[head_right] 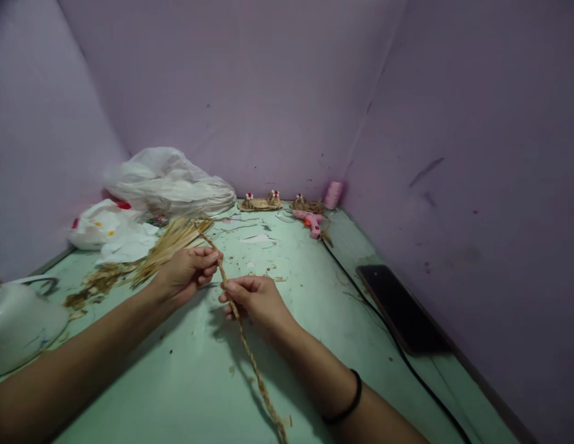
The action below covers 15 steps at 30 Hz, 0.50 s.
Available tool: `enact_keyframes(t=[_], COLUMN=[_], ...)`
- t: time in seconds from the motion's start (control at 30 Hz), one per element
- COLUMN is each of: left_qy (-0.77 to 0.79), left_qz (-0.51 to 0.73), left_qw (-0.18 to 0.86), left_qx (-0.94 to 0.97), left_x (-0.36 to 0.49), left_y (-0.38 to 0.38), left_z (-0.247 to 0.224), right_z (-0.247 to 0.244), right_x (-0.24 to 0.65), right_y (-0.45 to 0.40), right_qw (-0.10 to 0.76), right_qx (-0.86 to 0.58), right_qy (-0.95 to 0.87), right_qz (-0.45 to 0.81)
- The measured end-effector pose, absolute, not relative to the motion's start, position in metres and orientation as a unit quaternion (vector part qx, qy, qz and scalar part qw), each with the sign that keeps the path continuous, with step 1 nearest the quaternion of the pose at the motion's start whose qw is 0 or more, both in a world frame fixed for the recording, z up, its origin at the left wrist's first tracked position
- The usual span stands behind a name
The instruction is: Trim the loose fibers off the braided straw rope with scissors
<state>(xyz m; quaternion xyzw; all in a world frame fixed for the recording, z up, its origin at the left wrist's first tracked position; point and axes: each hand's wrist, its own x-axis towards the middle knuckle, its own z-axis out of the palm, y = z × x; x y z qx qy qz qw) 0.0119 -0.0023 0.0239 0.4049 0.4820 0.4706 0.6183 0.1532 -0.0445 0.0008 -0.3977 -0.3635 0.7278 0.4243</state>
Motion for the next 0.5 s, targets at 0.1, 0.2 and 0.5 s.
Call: enact_keyframes(t=[0.1,0.2,0.5], left_qy=[0.480,0.482,0.500], left_qz=[0.493,0.513,0.568], left_qw=[0.607,0.593,0.535], left_qx=[0.398,0.391,0.374], left_x=[0.002,-0.002,-0.004], left_y=[0.003,0.005,0.010], left_z=[0.028,0.028,0.024], right_z=[0.002,0.000,-0.005], right_x=[0.157,0.158,0.156], right_y=[-0.045,-0.043,-0.039], right_qw=[0.353,0.346,0.374], right_qx=[-0.360,-0.359,-0.368], right_qy=[-0.376,-0.377,-0.361], right_qz=[0.777,0.781,0.771])
